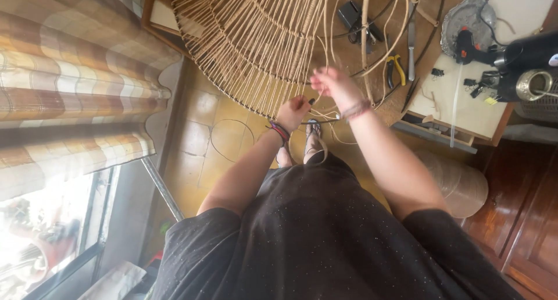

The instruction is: Weaving wicker strands onto a frame to create furniture.

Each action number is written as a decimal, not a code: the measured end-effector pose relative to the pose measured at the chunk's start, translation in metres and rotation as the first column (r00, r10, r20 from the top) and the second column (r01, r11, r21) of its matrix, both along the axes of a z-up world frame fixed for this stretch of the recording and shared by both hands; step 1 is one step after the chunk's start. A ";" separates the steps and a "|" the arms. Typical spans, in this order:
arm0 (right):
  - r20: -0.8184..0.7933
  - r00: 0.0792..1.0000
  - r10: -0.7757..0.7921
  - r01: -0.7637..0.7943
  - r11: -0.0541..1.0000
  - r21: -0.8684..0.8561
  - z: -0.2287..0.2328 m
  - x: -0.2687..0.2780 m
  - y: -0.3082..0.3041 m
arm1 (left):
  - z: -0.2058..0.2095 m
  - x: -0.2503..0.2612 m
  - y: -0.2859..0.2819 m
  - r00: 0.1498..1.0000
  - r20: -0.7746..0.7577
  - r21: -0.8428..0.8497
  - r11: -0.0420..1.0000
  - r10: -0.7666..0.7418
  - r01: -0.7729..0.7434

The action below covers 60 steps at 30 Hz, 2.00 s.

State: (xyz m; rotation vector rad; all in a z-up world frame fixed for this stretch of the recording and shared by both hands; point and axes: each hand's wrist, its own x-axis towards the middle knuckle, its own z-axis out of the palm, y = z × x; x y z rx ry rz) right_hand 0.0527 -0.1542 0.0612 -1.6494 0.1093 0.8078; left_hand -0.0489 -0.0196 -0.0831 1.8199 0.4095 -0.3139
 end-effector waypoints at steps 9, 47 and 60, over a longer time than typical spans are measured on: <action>0.727 0.561 0.396 -0.134 0.910 -0.392 0.036 -0.055 -0.064 | 0.096 -0.016 -0.011 0.961 -0.033 -0.451 0.854 0.276 -0.260; -0.209 0.733 0.647 -0.619 0.508 -0.598 -0.050 -0.018 -0.150 | -0.011 0.017 -0.054 0.757 -0.150 -0.440 0.643 0.636 -0.627; -0.065 0.337 0.939 -0.389 0.076 -0.918 -0.030 0.029 -0.087 | -0.037 0.044 -0.085 0.515 -0.030 -0.372 0.469 0.857 -0.801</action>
